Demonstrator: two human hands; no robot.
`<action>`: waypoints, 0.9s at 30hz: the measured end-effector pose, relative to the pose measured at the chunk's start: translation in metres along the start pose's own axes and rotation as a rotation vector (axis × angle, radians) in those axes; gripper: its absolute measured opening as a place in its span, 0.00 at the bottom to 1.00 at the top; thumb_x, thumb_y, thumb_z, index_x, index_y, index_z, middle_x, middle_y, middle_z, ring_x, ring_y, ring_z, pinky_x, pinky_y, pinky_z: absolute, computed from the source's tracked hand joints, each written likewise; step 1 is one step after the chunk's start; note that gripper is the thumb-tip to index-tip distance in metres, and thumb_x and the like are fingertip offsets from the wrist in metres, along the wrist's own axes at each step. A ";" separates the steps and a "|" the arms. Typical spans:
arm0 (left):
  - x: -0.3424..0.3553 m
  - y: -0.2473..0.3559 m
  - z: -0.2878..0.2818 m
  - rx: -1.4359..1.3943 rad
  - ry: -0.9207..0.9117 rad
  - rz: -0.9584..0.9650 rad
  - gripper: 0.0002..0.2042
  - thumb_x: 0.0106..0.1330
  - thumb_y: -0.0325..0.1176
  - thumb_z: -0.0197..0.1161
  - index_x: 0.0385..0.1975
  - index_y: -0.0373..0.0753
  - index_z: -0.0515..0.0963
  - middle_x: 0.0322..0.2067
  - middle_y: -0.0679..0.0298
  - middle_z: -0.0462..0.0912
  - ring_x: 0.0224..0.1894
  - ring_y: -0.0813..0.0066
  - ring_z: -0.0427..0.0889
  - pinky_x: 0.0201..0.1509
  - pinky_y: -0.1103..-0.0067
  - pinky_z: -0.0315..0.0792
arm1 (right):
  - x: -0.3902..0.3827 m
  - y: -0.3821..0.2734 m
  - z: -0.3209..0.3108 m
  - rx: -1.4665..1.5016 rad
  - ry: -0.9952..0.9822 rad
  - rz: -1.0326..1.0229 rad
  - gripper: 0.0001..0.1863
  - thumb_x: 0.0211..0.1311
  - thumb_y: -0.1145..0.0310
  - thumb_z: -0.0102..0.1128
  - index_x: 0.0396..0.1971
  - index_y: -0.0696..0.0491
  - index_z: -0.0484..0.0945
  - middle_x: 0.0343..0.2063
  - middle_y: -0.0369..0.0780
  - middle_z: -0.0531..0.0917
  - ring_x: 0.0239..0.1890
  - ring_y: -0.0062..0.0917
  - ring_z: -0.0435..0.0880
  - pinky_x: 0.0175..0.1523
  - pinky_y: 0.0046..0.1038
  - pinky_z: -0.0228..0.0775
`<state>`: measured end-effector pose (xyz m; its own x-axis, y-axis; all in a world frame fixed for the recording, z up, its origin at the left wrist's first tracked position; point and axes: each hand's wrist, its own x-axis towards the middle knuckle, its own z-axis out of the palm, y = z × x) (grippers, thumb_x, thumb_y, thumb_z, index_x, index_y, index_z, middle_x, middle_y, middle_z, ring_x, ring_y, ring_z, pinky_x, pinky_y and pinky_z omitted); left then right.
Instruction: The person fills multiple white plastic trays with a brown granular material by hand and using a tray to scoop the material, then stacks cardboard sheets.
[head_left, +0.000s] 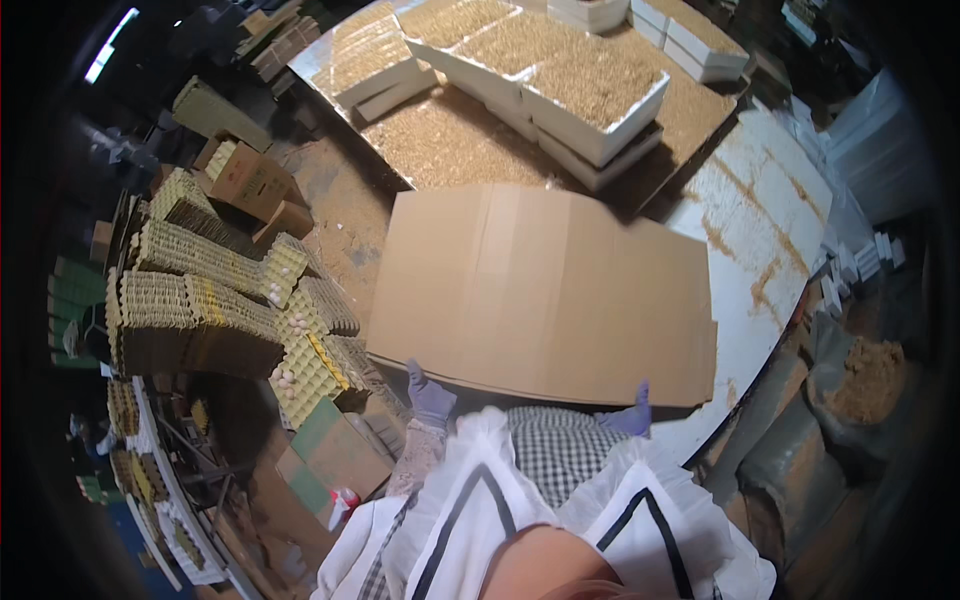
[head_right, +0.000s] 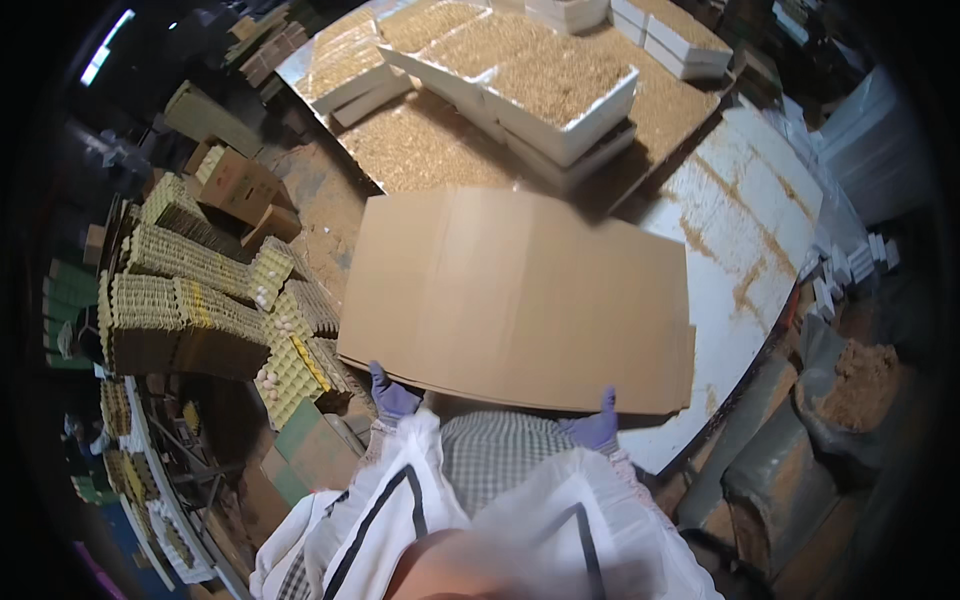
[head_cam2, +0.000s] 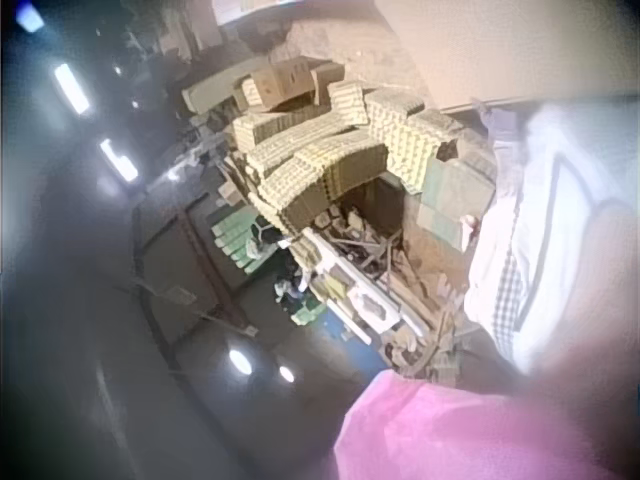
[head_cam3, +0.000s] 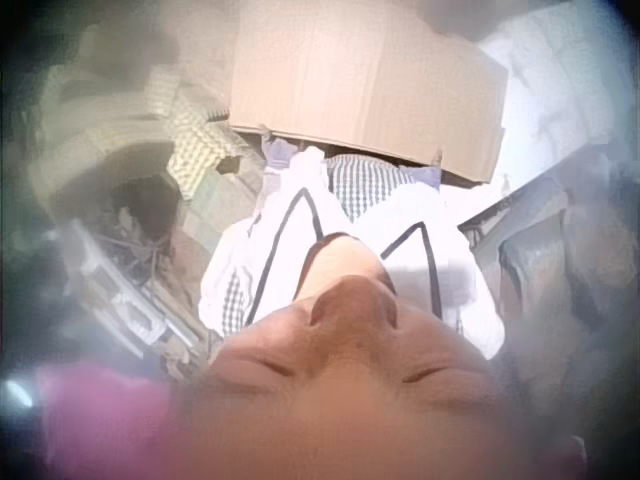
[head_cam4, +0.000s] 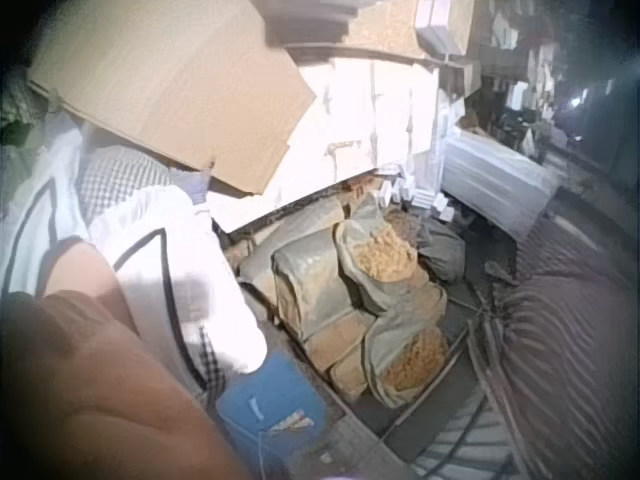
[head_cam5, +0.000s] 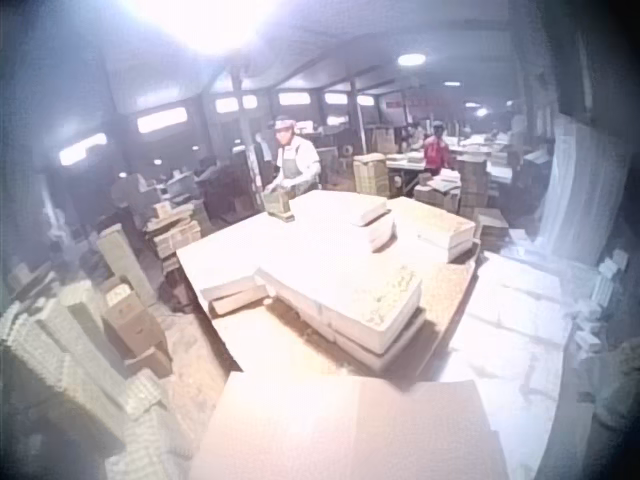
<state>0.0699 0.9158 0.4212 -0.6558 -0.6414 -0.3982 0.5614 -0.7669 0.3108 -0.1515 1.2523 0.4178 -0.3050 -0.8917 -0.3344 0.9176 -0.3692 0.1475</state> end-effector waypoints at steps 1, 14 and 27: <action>-0.001 0.006 0.025 0.060 -0.133 0.086 0.28 0.68 0.56 0.50 0.60 0.42 0.66 0.60 0.65 0.69 0.61 0.66 0.68 0.65 0.66 0.63 | -0.001 0.018 0.043 -0.069 0.200 -0.202 0.33 0.60 0.44 0.56 0.62 0.45 0.64 0.62 0.40 0.67 0.64 0.42 0.63 0.62 0.52 0.59; 0.022 0.113 0.051 0.228 0.006 0.159 0.24 0.63 0.48 0.60 0.56 0.42 0.71 0.59 0.62 0.72 0.59 0.66 0.71 0.63 0.61 0.66 | -0.031 0.037 -0.024 -0.596 0.514 -0.605 0.28 0.55 0.76 0.55 0.60 0.53 0.67 0.56 0.44 0.74 0.60 0.37 0.72 0.64 0.39 0.64; 0.156 0.218 0.028 0.516 -0.064 0.231 0.16 0.61 0.39 0.58 0.45 0.38 0.76 0.49 0.56 0.79 0.51 0.63 0.76 0.60 0.61 0.66 | 0.014 0.076 0.042 -0.214 0.346 -0.538 0.23 0.64 0.65 0.57 0.58 0.51 0.69 0.54 0.42 0.76 0.56 0.30 0.75 0.54 0.36 0.73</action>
<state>0.0761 0.6478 0.4516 -0.5836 -0.7813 -0.2213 0.3851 -0.5062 0.7717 -0.0962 1.2008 0.4633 -0.6670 -0.4495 -0.5942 0.7020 -0.6465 -0.2989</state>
